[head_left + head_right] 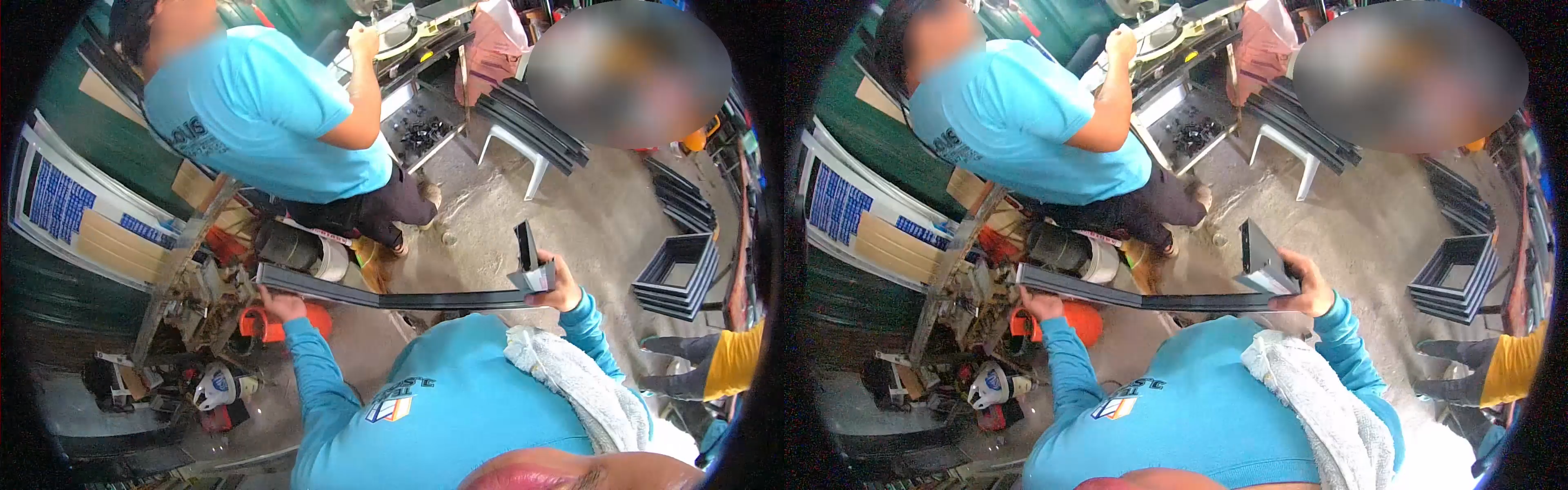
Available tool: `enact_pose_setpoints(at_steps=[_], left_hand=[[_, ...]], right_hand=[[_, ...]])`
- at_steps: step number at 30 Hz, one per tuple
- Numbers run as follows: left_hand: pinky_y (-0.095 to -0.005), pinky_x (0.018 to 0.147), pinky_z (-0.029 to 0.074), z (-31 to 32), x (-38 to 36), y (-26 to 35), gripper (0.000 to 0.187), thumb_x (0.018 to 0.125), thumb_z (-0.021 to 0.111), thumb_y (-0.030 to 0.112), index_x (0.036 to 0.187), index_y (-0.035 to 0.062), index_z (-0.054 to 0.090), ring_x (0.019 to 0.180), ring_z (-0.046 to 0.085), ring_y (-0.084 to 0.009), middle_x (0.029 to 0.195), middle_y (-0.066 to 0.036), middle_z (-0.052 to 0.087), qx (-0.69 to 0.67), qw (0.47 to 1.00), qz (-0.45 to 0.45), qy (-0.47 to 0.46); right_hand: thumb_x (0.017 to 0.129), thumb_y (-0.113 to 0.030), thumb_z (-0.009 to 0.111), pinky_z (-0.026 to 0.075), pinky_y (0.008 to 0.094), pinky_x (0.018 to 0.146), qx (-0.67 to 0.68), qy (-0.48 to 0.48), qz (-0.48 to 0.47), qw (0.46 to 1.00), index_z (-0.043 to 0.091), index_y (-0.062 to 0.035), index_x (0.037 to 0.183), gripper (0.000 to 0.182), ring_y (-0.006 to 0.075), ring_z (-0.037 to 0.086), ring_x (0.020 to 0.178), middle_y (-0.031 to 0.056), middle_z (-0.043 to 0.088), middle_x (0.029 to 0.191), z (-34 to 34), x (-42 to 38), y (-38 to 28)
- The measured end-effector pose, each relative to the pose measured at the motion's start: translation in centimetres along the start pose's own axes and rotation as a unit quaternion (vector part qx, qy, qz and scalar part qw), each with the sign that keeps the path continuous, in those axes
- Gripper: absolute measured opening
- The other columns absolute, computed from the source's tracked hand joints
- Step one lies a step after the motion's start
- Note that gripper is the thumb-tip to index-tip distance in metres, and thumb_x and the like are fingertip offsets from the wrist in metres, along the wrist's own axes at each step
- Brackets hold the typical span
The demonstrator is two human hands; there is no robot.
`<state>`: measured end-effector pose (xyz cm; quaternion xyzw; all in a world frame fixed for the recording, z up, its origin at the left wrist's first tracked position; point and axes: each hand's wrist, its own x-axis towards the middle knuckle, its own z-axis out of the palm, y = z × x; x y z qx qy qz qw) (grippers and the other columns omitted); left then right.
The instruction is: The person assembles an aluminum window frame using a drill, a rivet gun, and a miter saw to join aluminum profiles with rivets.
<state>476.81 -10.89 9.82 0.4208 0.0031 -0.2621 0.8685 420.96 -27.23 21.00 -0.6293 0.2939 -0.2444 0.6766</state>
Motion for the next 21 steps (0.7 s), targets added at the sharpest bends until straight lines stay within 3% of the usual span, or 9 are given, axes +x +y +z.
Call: enact_pose_setpoints(at_steps=[1, 6, 7, 12, 13, 15, 16, 20, 21], left_hand=[[-0.0442, 0.105, 0.035, 0.2, -0.3, 0.0, 0.054, 0.092, 0.055, 0.047, 0.13, 0.0091, 0.054, 0.118, 0.052, -0.0273, 0.133, -0.007, 0.055, -0.005, 0.999, 0.001, 0.031], [-0.0411, 0.099, 0.038, 0.5, -1.0, 0.4, 0.048, 0.095, 0.05, 0.046, 0.126, 0.0097, 0.056, 0.114, 0.053, -0.024, 0.127, -0.006, 0.058, -0.013, 0.999, 0.035, 0.004], [-0.0409, 0.099, 0.038, 0.6, -1.1, 0.6, 0.048, 0.095, 0.05, 0.046, 0.127, 0.0096, 0.056, 0.115, 0.053, -0.0242, 0.127, -0.006, 0.058, -0.014, 0.999, 0.034, 0.01], [-0.0392, 0.1, 0.038, -1.4, 1.4, 2.0, 0.05, 0.094, 0.051, 0.046, 0.129, 0.0105, 0.054, 0.116, 0.053, -0.0247, 0.129, -0.007, 0.057, 0.016, 1.0, -0.011, 0.0], [-0.0377, 0.096, 0.04, -2.7, 2.9, 2.5, 0.049, 0.093, 0.052, 0.044, 0.128, 0.0097, 0.055, 0.112, 0.055, -0.0239, 0.125, -0.007, 0.059, 0.022, 0.998, -0.031, -0.044], [-0.0366, 0.093, 0.04, -2.6, 4.5, 3.2, 0.048, 0.092, 0.053, 0.042, 0.128, 0.0097, 0.055, 0.109, 0.056, -0.0238, 0.122, -0.008, 0.06, 0.123, 0.99, 0.012, 0.067], [-0.036, 0.091, 0.04, -2.5, 5.6, 3.4, 0.048, 0.092, 0.053, 0.042, 0.128, 0.0097, 0.055, 0.107, 0.056, -0.0238, 0.121, -0.008, 0.061, 0.173, 0.977, 0.033, 0.121], [-0.0389, 0.086, 0.042, -3.0, 11.7, 4.2, 0.049, 0.09, 0.056, 0.04, 0.127, 0.008, 0.056, 0.104, 0.056, -0.0224, 0.114, -0.009, 0.062, 0.282, 0.937, 0.096, 0.183], [-0.0408, 0.087, 0.043, 2.1, 8.9, 4.0, 0.044, 0.089, 0.058, 0.034, 0.118, 0.001, 0.057, 0.098, 0.055, -0.0219, 0.107, -0.009, 0.062, 0.283, 0.929, 0.124, 0.205]], right_hand=[[0.058, -0.008, 0.08, 0.041, 0.0271, 0.09, 0.017, -0.006, -0.013, 1.0, 0.056, 0.0, 0.119, 0.066, 0.0126, 0.054, 0.097, 0.0025, 0.06, 0.104, -0.6, 0.1, 0.5], [0.053, -0.004, 0.082, 0.044, 0.0257, 0.087, 0.076, -0.064, -0.033, 0.994, 0.058, -0.0016, 0.114, 0.065, 0.0093, 0.055, 0.093, -0.0004, 0.062, 0.1, -2.4, 1.7, 1.2], [0.047, -0.015, 0.089, 0.039, 0.0224, 0.071, 0.098, -0.039, -0.007, 0.994, 0.059, -0.004, 0.104, 0.065, 0.0069, 0.048, 0.079, -0.0047, 0.053, 0.085, -2.2, 1.8, 1.2], [0.047, -0.013, 0.089, 0.042, 0.0236, 0.075, 0.106, -0.044, -0.011, 0.993, 0.059, -0.0037, 0.112, 0.072, 0.0078, 0.05, 0.084, -0.0039, 0.056, 0.091, -2.7, 2.7, 2.0], [0.047, -0.013, 0.089, 0.042, 0.0239, 0.076, 0.108, -0.043, -0.005, 0.993, 0.058, -0.0035, 0.114, 0.074, 0.008, 0.051, 0.085, -0.0035, 0.056, 0.093, -2.4, 2.8, 2.0], [0.048, -0.011, 0.088, 0.043, 0.0247, 0.078, 0.125, -0.051, -0.003, 0.991, 0.057, -0.0028, 0.119, 0.077, 0.0083, 0.052, 0.089, -0.0021, 0.059, 0.097, -1.6, 3.4, 2.2], [0.051, -0.009, 0.087, 0.043, 0.025, 0.079, 0.113, -0.047, -0.008, 0.992, 0.058, -0.0028, 0.115, 0.07, 0.0088, 0.053, 0.088, -0.0016, 0.059, 0.095, -1.1, 3.8, 2.4], [0.055, -0.004, 0.084, 0.043, 0.0263, 0.078, 0.059, -0.055, -0.006, 0.997, 0.058, -0.0036, 0.101, 0.052, 0.0097, 0.054, 0.086, -0.0008, 0.059, 0.09, 0.9, 5.7, 2.7], [0.055, -0.005, 0.084, 0.043, 0.0263, 0.078, 0.052, -0.05, -0.006, 0.997, 0.058, -0.0034, 0.1, 0.051, 0.0097, 0.054, 0.085, -0.0007, 0.059, 0.089, 1.3, 6.3, 2.8]])
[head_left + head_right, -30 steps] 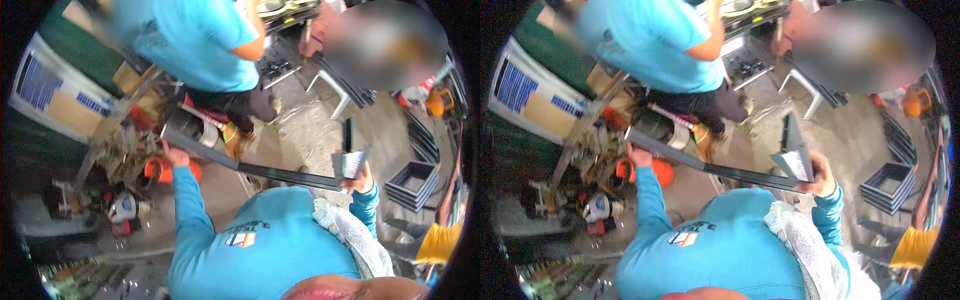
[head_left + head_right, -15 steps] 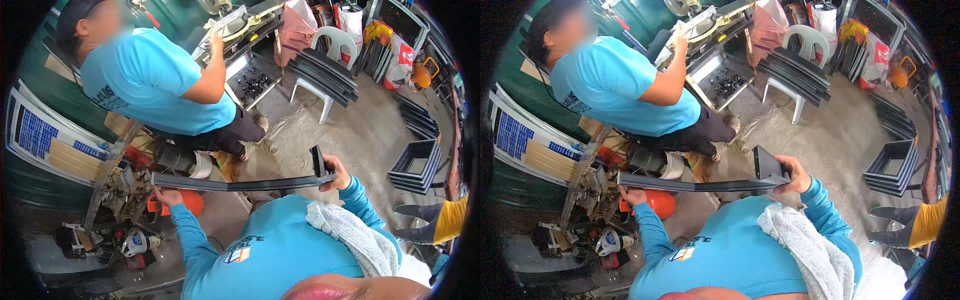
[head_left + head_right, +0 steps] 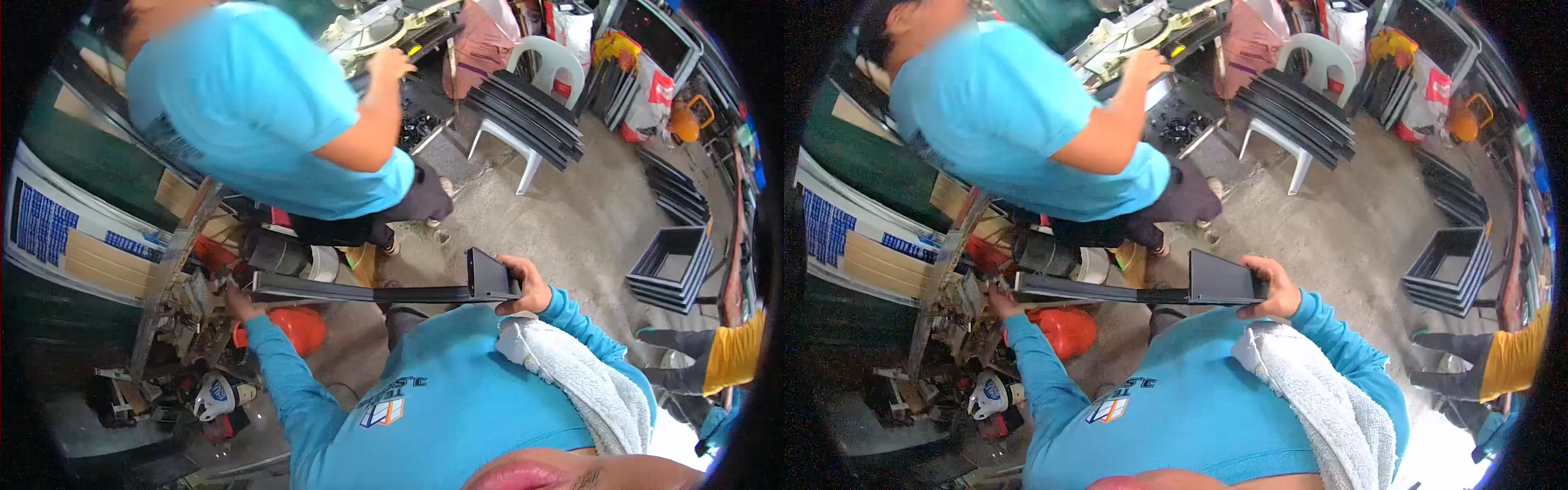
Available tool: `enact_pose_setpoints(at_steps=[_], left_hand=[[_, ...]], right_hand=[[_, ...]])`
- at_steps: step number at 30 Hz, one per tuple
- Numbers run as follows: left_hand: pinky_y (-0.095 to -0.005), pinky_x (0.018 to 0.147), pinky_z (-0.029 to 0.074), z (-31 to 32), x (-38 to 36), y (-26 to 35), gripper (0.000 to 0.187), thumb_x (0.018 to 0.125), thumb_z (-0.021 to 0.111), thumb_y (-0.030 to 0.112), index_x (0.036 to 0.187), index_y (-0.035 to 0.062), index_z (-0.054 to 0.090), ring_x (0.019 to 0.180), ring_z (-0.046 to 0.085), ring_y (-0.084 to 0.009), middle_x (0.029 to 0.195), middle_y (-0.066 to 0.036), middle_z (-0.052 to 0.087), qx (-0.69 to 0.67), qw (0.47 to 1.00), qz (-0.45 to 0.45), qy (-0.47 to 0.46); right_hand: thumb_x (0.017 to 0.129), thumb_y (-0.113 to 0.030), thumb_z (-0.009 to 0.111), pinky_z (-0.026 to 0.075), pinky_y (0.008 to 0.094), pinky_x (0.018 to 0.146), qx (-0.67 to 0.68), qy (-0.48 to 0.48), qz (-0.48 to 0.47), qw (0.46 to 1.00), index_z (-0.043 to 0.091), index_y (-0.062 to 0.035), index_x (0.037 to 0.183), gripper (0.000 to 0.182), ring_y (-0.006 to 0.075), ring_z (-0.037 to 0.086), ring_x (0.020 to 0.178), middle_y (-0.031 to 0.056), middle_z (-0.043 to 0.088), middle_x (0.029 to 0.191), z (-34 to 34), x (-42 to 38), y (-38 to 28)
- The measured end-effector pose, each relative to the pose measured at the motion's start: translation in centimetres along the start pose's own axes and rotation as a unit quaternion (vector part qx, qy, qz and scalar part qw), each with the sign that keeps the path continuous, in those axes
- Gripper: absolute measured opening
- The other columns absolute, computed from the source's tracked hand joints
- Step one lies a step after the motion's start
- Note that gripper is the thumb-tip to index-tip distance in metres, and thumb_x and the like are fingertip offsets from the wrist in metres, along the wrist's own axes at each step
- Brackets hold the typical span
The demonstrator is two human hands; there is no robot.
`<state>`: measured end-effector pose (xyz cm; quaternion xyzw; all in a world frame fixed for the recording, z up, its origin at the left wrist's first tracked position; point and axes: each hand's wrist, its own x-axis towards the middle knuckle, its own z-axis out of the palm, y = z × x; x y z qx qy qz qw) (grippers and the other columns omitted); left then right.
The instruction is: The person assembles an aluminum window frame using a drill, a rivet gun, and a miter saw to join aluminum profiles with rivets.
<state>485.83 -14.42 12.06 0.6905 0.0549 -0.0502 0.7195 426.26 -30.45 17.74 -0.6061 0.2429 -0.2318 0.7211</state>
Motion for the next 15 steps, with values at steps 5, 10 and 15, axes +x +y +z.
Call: enact_pose_setpoints(at_steps=[5, 10, 15], left_hand=[[-0.0353, 0.086, 0.043, 5.1, 4.8, 1.3, 0.031, 0.085, 0.067, 0.019, 0.103, -0.0024, 0.056, 0.093, 0.054, -0.0214, 0.102, -0.009, 0.06, -0.028, 0.989, 0.125, -0.074], [-0.0333, 0.08, 0.044, 8.1, 12.5, -0.6, 0.03, 0.085, 0.072, 0.023, 0.096, 0.0006, 0.056, 0.083, 0.054, -0.0193, 0.094, -0.008, 0.06, -0.015, 0.988, 0.155, 0.013], [-0.0329, 0.08, 0.045, 11.4, 16.3, -1.3, 0.024, 0.085, 0.071, 0.019, 0.093, 0.0006, 0.058, 0.084, 0.056, -0.0184, 0.091, -0.007, 0.061, 0.008, 0.975, 0.22, -0.028]], right_hand=[[0.054, -0.007, 0.084, 0.042, 0.0261, 0.076, -0.027, 0.024, 0.029, 0.999, 0.058, -0.0022, 0.099, 0.052, 0.0102, 0.052, 0.084, -0.0003, 0.058, 0.087, 3.3, 4.2, -0.3], [0.052, -0.005, 0.083, 0.041, 0.028, 0.082, -0.059, 0.092, -0.007, 0.994, 0.058, -0.0005, 0.103, 0.058, 0.0126, 0.053, 0.09, 0.0011, 0.059, 0.091, 6.8, 8.3, 0.5], [0.044, -0.008, 0.086, 0.039, 0.0315, 0.094, -0.033, 0.237, -0.042, 0.97, 0.053, 0.0007, 0.121, 0.085, 0.0165, 0.053, 0.1, 0.0038, 0.059, 0.106, 9.1, 9.6, 2.7]])
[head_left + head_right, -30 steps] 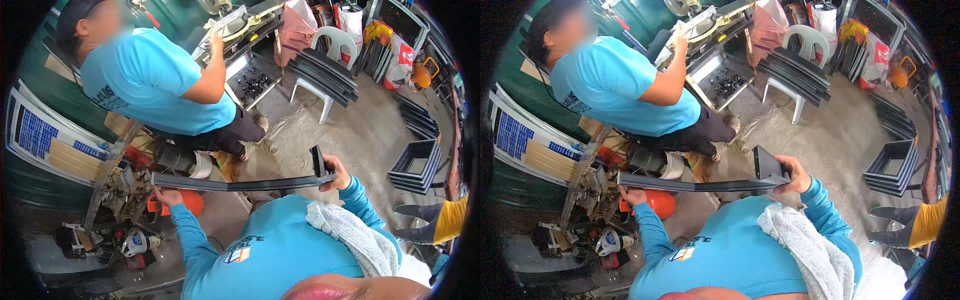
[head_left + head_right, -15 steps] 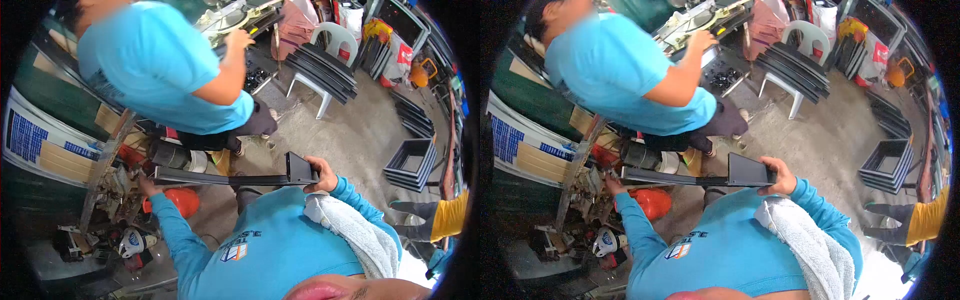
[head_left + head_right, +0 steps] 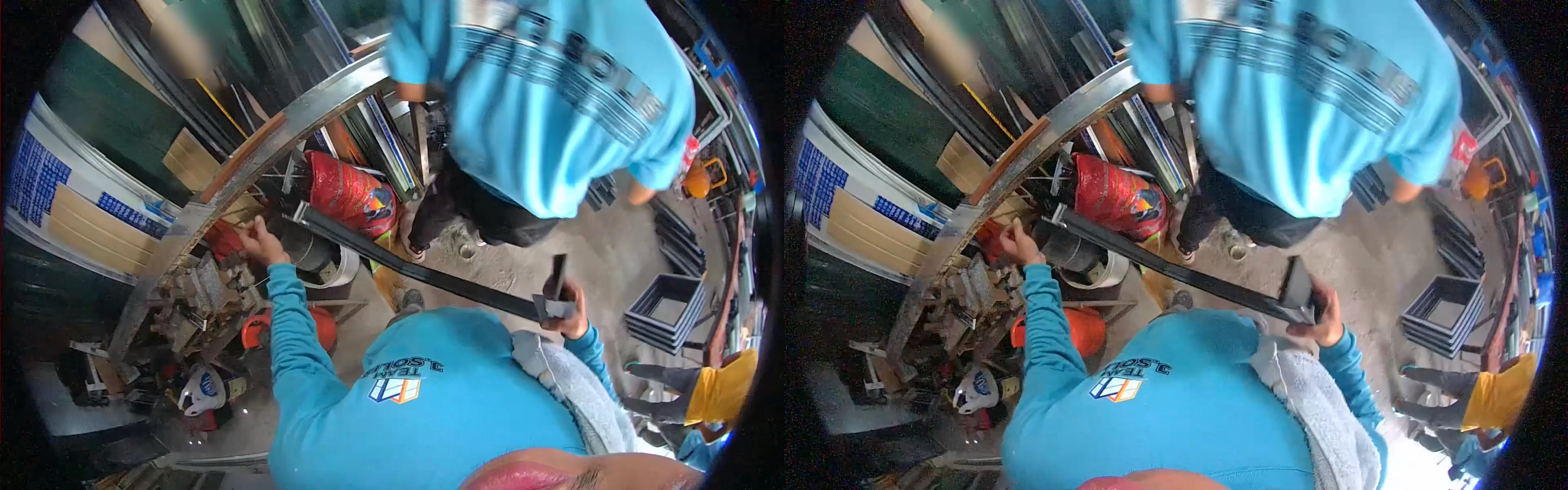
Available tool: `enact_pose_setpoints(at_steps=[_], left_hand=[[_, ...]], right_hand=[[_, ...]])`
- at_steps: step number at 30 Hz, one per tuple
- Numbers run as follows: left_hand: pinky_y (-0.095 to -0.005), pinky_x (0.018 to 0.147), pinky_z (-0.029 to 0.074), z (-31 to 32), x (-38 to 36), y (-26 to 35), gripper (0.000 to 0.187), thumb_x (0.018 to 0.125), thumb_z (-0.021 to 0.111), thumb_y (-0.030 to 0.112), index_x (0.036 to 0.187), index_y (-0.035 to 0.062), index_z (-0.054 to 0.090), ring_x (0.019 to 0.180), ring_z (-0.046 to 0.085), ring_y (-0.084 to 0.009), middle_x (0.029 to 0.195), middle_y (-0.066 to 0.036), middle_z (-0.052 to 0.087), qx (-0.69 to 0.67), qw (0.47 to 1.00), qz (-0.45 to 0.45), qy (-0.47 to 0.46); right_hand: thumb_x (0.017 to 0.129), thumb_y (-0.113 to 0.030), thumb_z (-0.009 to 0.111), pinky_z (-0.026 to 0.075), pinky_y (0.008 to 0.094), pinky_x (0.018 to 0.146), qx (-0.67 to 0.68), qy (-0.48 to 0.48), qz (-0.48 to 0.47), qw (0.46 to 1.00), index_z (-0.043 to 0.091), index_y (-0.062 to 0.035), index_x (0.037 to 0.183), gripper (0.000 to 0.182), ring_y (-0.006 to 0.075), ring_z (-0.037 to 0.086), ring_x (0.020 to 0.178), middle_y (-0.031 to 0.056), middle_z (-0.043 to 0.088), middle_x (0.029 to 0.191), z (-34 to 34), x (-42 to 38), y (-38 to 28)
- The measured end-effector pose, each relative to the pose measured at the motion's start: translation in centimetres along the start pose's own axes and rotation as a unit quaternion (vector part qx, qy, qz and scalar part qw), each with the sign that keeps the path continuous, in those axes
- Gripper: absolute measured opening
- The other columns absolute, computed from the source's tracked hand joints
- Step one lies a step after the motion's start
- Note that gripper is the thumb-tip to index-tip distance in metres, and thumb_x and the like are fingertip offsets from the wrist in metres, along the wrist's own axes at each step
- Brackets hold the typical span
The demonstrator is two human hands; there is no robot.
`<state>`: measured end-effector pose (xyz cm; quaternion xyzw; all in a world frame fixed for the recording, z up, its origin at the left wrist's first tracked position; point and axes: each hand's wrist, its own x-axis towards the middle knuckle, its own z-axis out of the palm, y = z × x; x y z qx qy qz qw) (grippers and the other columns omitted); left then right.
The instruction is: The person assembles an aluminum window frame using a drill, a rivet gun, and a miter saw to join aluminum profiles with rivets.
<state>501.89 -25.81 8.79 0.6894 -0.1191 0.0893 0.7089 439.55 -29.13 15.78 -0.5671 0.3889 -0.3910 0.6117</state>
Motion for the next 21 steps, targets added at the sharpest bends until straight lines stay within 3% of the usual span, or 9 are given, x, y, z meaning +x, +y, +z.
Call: enact_pose_setpoints(at_steps=[1, 2, 4, 6, 9, 11, 15, 19, 21], left_hand=[[-0.0326, 0.08, 0.045, 1.4, 0.5, 0.4, 0.023, 0.085, 0.071, 0.018, 0.093, 0.0007, 0.058, 0.084, 0.056, -0.0182, 0.092, -0.007, 0.061, -0.024, 0.999, 0.007, -0.025], [-0.0323, 0.08, 0.046, 3.0, 1.2, 0.5, 0.022, 0.085, 0.071, 0.017, 0.094, 0.0007, 0.059, 0.085, 0.056, -0.0179, 0.092, -0.007, 0.061, -0.051, 0.998, 0.015, -0.046], [-0.0314, 0.079, 0.046, 6.5, 3.9, -2.2, 0.023, 0.084, 0.072, 0.017, 0.096, 0.001, 0.059, 0.085, 0.057, -0.0174, 0.092, -0.007, 0.061, -0.043, 0.996, -0.01, -0.076], [-0.0332, 0.081, 0.047, 10.8, 6.8, -4.8, 0.033, 0.079, 0.077, 0.019, 0.099, 0.0007, 0.058, 0.088, 0.058, -0.0201, 0.096, -0.009, 0.062, -0.033, 0.993, -0.041, -0.11], [-0.0433, 0.098, 0.039, 15.8, 10.8, -7.1, 0.053, 0.077, 0.077, 0.029, 0.117, 0.0023, 0.054, 0.113, 0.05, -0.0294, 0.12, -0.017, 0.055, 0.198, 0.955, 0.134, -0.177], [-0.049, 0.108, 0.03, 17.3, 12.4, -5.4, 0.069, 0.078, 0.074, 0.041, 0.131, 0.0049, 0.049, 0.129, 0.04, -0.0332, 0.136, -0.019, 0.047, 0.35, 0.861, 0.312, -0.196], [-0.0557, 0.115, 0.012, 19.1, 15.9, -5.9, 0.088, 0.083, 0.05, 0.07, 0.15, 0.0162, 0.03, 0.145, 0.018, -0.0311, 0.155, -0.01, 0.028, 0.578, 0.735, 0.243, -0.258], [-0.0601, 0.113, 0.012, 16.7, 18.8, -7.2, 0.086, 0.083, 0.048, 0.071, 0.148, 0.0184, 0.033, 0.141, 0.028, -0.0319, 0.151, -0.012, 0.035, 0.618, 0.705, 0.179, -0.299], [-0.0634, 0.11, 0.015, 14.9, 19.5, -6.8, 0.084, 0.083, 0.048, 0.071, 0.144, 0.0145, 0.038, 0.137, 0.034, -0.034, 0.146, -0.016, 0.04, 0.608, 0.714, 0.201, -0.283]], right_hand=[[0.042, -0.01, 0.088, 0.042, 0.0349, 0.091, -0.03, -0.08, 0.056, 0.995, 0.051, -0.0002, 0.123, 0.089, 0.0182, 0.054, 0.099, 0.0053, 0.057, 0.109, -1.1, 0.7, -0.4], [0.042, -0.014, 0.088, 0.044, 0.0332, 0.083, 0.017, 0.021, 0.047, 0.999, 0.053, -0.0017, 0.118, 0.084, 0.0177, 0.054, 0.091, 0.005, 0.058, 0.1, -1.4, -0.4, 2.6], [0.042, -0.018, 0.088, 0.042, 0.0297, 0.074, -0.023, 0.003, -0.048, 0.999, 0.054, -0.0025, 0.108, 0.076, 0.0156, 0.053, 0.084, 0.003, 0.055, 0.091, -0.5, 0.5, 1.9], [0.042, -0.02, 0.087, 0.04, 0.0286, 0.069, 0.0, 0.018, -0.031, 0.999, 0.052, -0.0036, 0.1, 0.069, 0.0141, 0.051, 0.081, 0.0031, 0.053, 0.088, 1.7, 1.6, -0.9], [0.042, -0.02, 0.084, 0.037, 0.0269, 0.067, 0.077, 0.073, -0.06, 0.992, 0.051, -0.0037, 0.095, 0.065, 0.0135, 0.045, 0.078, 0.0037, 0.048, 0.087, 3.9, 3.3, -2.9], [0.042, -0.021, 0.082, 0.034, 0.0261, 0.066, 0.082, 0.057, -0.09, 0.991, 0.05, -0.0034, 0.095, 0.064, 0.0143, 0.043, 0.076, 0.0038, 0.046, 0.086, 2.8, 4.5, -2.2], [0.045, -0.022, 0.078, 0.034, 0.0315, 0.066, 0.121, 0.092, -0.119, 0.981, 0.051, 0.0009, 0.097, 0.062, 0.0191, 0.046, 0.072, 0.0072, 0.048, 0.083, 2.4, 7.7, -3.6], [0.046, -0.024, 0.077, 0.031, 0.029, 0.066, 0.15, 0.062, -0.101, 0.982, 0.048, -0.0018, 0.095, 0.061, 0.0176, 0.043, 0.073, 0.0057, 0.045, 0.079, -0.7, 11.9, -3.5], [0.047, -0.024, 0.078, 0.031, 0.0288, 0.066, 0.18, 0.079, -0.117, 0.973, 0.049, -0.0009, 0.092, 0.059, 0.0172, 0.043, 0.072, 0.0051, 0.045, 0.078, -1.3, 14.2, -4.1]])
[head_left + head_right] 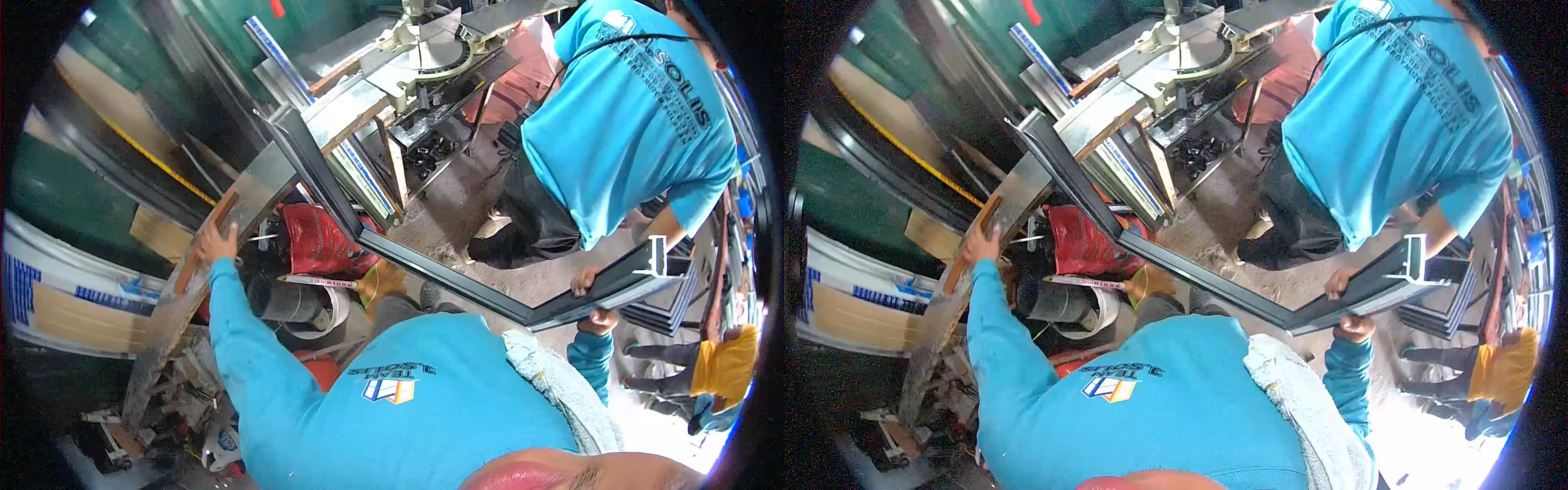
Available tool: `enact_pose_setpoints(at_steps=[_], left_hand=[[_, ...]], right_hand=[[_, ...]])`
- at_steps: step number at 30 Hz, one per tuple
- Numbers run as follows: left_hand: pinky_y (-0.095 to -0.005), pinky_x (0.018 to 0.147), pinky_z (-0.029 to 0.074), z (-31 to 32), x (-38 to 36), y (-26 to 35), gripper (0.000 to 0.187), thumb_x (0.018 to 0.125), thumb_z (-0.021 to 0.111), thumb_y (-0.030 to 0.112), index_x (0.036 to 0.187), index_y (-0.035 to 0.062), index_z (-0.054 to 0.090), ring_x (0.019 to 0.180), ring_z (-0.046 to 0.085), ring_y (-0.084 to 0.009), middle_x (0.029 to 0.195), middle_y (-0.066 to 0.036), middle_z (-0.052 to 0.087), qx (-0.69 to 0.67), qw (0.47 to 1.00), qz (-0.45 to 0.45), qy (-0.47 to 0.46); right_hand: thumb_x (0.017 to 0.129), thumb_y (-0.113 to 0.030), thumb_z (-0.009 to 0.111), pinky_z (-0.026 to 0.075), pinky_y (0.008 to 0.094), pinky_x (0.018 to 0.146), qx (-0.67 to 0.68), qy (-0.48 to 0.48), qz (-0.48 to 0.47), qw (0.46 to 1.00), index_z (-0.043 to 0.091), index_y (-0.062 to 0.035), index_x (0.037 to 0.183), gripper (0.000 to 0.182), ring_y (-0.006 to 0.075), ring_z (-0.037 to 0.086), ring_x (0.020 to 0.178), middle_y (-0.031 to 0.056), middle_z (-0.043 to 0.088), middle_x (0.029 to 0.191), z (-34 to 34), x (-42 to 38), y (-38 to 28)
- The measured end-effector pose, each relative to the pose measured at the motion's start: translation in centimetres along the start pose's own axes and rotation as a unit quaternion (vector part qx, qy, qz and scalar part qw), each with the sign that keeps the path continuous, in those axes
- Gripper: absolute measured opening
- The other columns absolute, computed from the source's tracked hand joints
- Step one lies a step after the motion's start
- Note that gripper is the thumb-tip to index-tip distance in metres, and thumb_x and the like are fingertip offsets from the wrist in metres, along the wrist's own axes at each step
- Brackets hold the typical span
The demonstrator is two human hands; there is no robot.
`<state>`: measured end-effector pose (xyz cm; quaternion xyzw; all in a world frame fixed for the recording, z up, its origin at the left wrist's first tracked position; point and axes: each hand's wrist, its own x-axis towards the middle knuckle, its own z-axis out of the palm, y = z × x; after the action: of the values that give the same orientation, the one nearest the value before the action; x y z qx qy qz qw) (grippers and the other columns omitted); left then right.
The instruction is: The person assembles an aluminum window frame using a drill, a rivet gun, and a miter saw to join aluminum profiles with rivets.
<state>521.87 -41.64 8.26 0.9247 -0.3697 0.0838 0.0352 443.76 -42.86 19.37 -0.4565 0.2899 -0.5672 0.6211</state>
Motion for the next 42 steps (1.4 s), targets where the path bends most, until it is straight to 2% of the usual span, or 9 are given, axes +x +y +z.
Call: enact_pose_setpoints(at_steps=[3, 6, 8, 11, 21, 28, 35, 39, 42], left_hand=[[-0.0629, 0.105, 0.026, 0.3, 1.8, -2.8, 0.083, 0.082, 0.053, 0.069, 0.137, 0.0074, 0.045, 0.13, 0.041, -0.0369, 0.14, -0.021, 0.044, 0.052, 0.995, -0.074, -0.046], [-0.0565, 0.098, 0.037, 0.2, 6.3, -0.8, 0.077, 0.08, 0.061, 0.063, 0.126, 0.001, 0.053, 0.118, 0.049, -0.0407, 0.129, -0.023, 0.052, -0.058, 0.989, -0.029, 0.131], [-0.046, 0.088, 0.047, -1.5, 10.7, 5.2, 0.061, 0.078, 0.074, 0.047, 0.111, -0.0028, 0.061, 0.102, 0.059, -0.0383, 0.106, -0.022, 0.062, -0.179, 0.962, 0.13, 0.158], [-0.0389, 0.079, 0.051, -2.3, 16.7, 17.6, 0.047, 0.078, 0.076, 0.04, 0.1, 0.0008, 0.064, 0.089, 0.066, -0.029, 0.098, -0.018, 0.069, -0.369, 0.911, 0.184, -0.013], [-0.045, 0.101, 0.043, 9.2, 32.6, 43.8, 0.068, 0.087, 0.053, 0.056, 0.12, -0.0028, 0.058, 0.116, 0.055, -0.043, 0.12, -0.027, 0.059, -0.127, 0.926, 0.34, -0.106], [-0.0433, 0.098, 0.044, 11.6, 34.4, 45.1, 0.069, 0.084, 0.06, 0.053, 0.12, -0.006, 0.056, 0.115, 0.056, -0.0414, 0.12, -0.029, 0.059, -0.108, 0.912, 0.367, -0.15], [-0.0437, 0.083, 0.047, 6.8, 28.8, 37.8, 0.044, 0.074, 0.075, 0.022, 0.104, -0.0013, 0.053, 0.088, 0.062, -0.0354, 0.095, -0.022, 0.063, -0.408, 0.847, 0.311, -0.137], [-0.0463, 0.08, 0.048, 7.8, 27.5, 33.3, 0.041, 0.072, 0.068, 0.013, 0.107, -0.0019, 0.052, 0.084, 0.06, -0.0435, 0.09, -0.023, 0.063, -0.329, 0.845, 0.413, 0.082], [-0.0454, 0.087, 0.047, 5.8, 26.7, 31.4, 0.047, 0.074, 0.065, 0.013, 0.115, -0.0026, 0.05, 0.098, 0.062, -0.0429, 0.104, -0.029, 0.064, -0.257, 0.902, 0.29, -0.19]], right_hand=[[0.048, -0.025, 0.077, 0.032, 0.0294, 0.066, 0.037, 0.022, -0.007, 0.999, 0.049, 0.0001, 0.092, 0.058, 0.0171, 0.043, 0.071, 0.0049, 0.045, 0.077, -0.5, 2.4, -0.5], [0.052, -0.028, 0.077, 0.032, 0.0291, 0.065, 0.068, 0.019, -0.013, 0.997, 0.047, -0.0024, 0.092, 0.055, 0.0161, 0.043, 0.07, 0.0042, 0.045, 0.077, -1.2, 4.8, -0.8], [0.052, -0.03, 0.077, 0.032, 0.029, 0.065, 0.086, 0.028, -0.013, 0.996, 0.047, -0.0028, 0.091, 0.056, 0.0161, 0.043, 0.069, 0.0038, 0.045, 0.077, -1.7, 5.6, -0.2], [0.053, -0.033, 0.077, 0.032, 0.029, 0.063, 0.071, 0.029, -0.034, 0.997, 0.048, -0.0036, 0.09, 0.055, 0.016, 0.043, 0.068, 0.003, 0.045, 0.075, -0.4, 5.9, 0.1], [0.058, -0.036, 0.078, 0.034, 0.0264, 0.065, 0.072, 0.131, -0.037, 0.988, 0.047, -0.005, 0.092, 0.055, 0.0139, 0.043, 0.067, 0.0027, 0.045, 0.075, 4.4, 2.0, 1.7], [0.064, -0.035, 0.077, 0.036, 0.0271, 0.069, 0.151, 0.136, -0.019, 0.979, 0.044, -0.0059, 0.095, 0.054, 0.0141, 0.044, 0.072, 0.0024, 0.044, 0.079, 3.3, 2.4, 5.1], [0.066, -0.034, 0.077, 0.038, 0.0283, 0.071, 0.208, 0.128, 0.009, 0.97, 0.046, -0.0045, 0.097, 0.052, 0.015, 0.046, 0.074, 0.0033, 0.045, 0.08, 1.0, 2.4, 7.8], [0.067, -0.033, 0.076, 0.039, 0.0292, 0.072, 0.222, 0.118, 0.016, 0.968, 0.047, -0.0034, 0.099, 0.052, 0.0155, 0.046, 0.075, 0.0039, 0.046, 0.08, 0.2, 3.1, 8.4], [0.068, -0.035, 0.076, 0.039, 0.0289, 0.071, 0.205, 0.126, 0.026, 0.97, 0.046, -0.0046, 0.097, 0.052, 0.015, 0.046, 0.073, 0.0035, 0.044, 0.079, 0.2, 3.1, 8.4]])
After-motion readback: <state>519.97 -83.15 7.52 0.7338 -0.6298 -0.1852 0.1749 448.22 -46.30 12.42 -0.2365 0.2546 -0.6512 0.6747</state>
